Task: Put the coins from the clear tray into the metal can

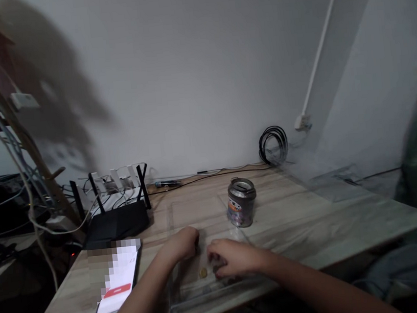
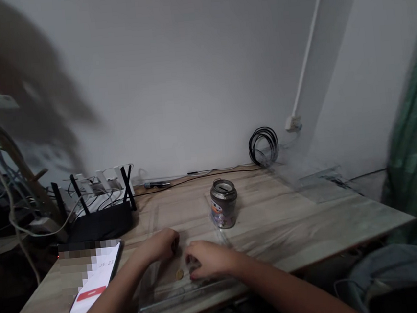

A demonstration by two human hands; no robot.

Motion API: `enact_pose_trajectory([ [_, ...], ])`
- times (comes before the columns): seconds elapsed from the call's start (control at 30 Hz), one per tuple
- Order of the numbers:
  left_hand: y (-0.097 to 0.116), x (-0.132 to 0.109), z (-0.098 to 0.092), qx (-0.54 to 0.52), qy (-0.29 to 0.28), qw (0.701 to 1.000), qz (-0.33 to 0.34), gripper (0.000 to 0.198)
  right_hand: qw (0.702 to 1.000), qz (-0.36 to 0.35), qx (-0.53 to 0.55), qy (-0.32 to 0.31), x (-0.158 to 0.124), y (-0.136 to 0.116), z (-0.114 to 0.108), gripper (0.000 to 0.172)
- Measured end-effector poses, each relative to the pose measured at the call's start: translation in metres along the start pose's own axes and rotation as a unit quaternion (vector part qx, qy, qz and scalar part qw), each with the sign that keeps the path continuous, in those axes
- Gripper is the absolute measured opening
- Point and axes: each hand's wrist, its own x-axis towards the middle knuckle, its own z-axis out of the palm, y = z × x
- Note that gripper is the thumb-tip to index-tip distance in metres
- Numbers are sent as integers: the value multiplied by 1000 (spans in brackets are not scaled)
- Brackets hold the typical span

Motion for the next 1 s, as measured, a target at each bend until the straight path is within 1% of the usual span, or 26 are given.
enact_pose_trajectory([
  [0.13, 6, -2, 1, 14, 14, 1000, -9, 24, 1000, -3, -12, -2, 1, -4, 11, 14],
  [0.17, 7, -1, 1, 11, 16, 1000, -9, 24, 1000, -1, -17, 1, 1, -5, 13, 13],
  [0.23, 7, -1, 1, 1, 19, 1000, -12, 24, 1000, 0, -24, 9, -1, -7, 14, 16],
  [0.3, 6, 0, -1, -18, 15, 1000, -16, 24, 999, 6, -29, 11, -4, -7, 12, 27],
  [0.33, 6, -1, -2, -30, 15, 999, -18, 24, 1000, 13, -28, 3, -5, -6, 10, 29],
  [0.37, 6, -2, -3, -41, 15, 999, -22, 24, 999, 20, -22, -10, -7, -5, 9, 28],
  [0.47, 6, -8, -6, -62, 8, 997, -35, 27, 998, 39, 11, -38, -8, 1, 7, 19],
  [0.6, 6, -17, -7, -60, -24, 997, -48, 28, 995, 59, 62, -41, -2, 6, 10, 15],
  [0.67, 4, -21, -5, -62, -33, 996, -47, 26, 993, 57, 97, -32, 5, 2, 13, 19],
  [0.73, 3, -24, -2, -66, -29, 996, -43, 24, 992, 45, 118, -19, 14, -5, 15, 28],
  [0.8, 1, -27, 2, -66, -12, 997, -45, 25, 994, 35, 106, -17, 22, -15, 18, 34],
  [0.87, -1, -33, 5, -66, 27, 996, -48, 26, 996, 35, 74, -29, 27, -24, 19, 30],
  [0.93, -2, -39, 7, -80, 98, 991, -43, 22, 998, 38, 39, -41, 29, -29, 19, 23],
  [1.0, -1, -46, 9, -133, 179, 974, -36, 12, 998, 47, 12, -44, 29, -31, 19, 21],
])
